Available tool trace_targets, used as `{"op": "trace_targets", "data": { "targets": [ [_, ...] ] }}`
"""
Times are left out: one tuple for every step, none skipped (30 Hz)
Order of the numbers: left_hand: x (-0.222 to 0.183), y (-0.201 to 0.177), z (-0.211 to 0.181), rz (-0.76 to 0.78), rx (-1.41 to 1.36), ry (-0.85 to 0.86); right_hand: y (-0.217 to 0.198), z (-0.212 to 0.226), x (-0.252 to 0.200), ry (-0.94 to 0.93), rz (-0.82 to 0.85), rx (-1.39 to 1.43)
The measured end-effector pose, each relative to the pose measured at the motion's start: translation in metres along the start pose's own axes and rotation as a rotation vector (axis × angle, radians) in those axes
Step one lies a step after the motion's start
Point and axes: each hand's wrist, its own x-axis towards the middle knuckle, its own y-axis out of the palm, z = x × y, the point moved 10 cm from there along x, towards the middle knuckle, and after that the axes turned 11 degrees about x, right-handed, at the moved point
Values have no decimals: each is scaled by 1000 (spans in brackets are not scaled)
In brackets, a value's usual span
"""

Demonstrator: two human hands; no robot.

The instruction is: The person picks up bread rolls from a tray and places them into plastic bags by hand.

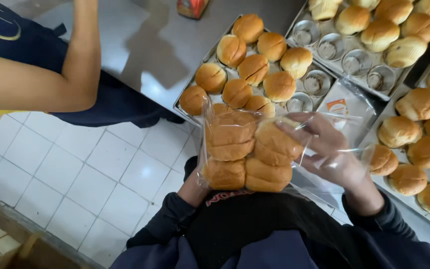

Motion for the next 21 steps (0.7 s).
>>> {"op": "trace_targets", "data": {
  "targets": [
    [-2, -8, 1, -22, -26, -29, 11, -3, -7, -9, 54, -3],
    [-5, -15, 3, -45, -53, -58, 21, -5, -14, -18, 108, -5],
    [-8, -22, 6, -65, -80, -90, 25, -17, -23, 5, 112, 3],
    [-10, -27, 9, -85, -108, -121, 26, -24, -32, 12, 92, 91],
    [-9, -31, 11, -93, -132, -144, 25, -33, -38, 5, 71, 172],
    [-8, -34, 13, -101, -157, -167, 29, -43, -48, 16, 73, 174],
    [-5, -37, 14, -103, -178, -185, 32, -66, -57, 148, 43, 305],
    [-3, -40, 15, -106, -199, -202, 35, -88, -69, 282, 11, 436],
    [-1, -44, 17, -113, -219, -223, 36, -87, -51, 288, 11, 440],
    [0, -48, 20, -121, -240, -243, 44, -73, -31, 184, 123, 399],
    [5, -51, 22, -117, -257, -262, 50, -60, -10, 70, 231, 348],
    [5, -46, 22, -113, -275, -282, 42, -54, 2, 68, 228, 345],
    [6, -41, 21, -106, -293, -300, 37, -45, 15, 15, 271, 197],
    [7, -35, 20, -99, -311, -319, 33, -36, 27, -35, 313, 48],
    [10, -32, 20, -88, -330, -336, 26, -40, 26, -41, 312, 39],
    [12, -29, 19, -78, -349, -353, 20, -43, 26, -38, 317, 127],
    [11, -27, 19, -77, -371, -366, 16, -45, 24, -31, 329, 224],
    [10, -25, 20, -75, -393, -378, 20, -45, 27, -33, 336, 222],
    [10, -24, 19, -71, -410, -392, 29, -46, 30, -24, 370, 220],
    [11, -22, 18, -67, -427, -406, 36, -47, 33, -15, 404, 218],
    [12, -20, 17, -62, -442, -424, 38, -50, 36, -20, 403, 215]
  ]
}}
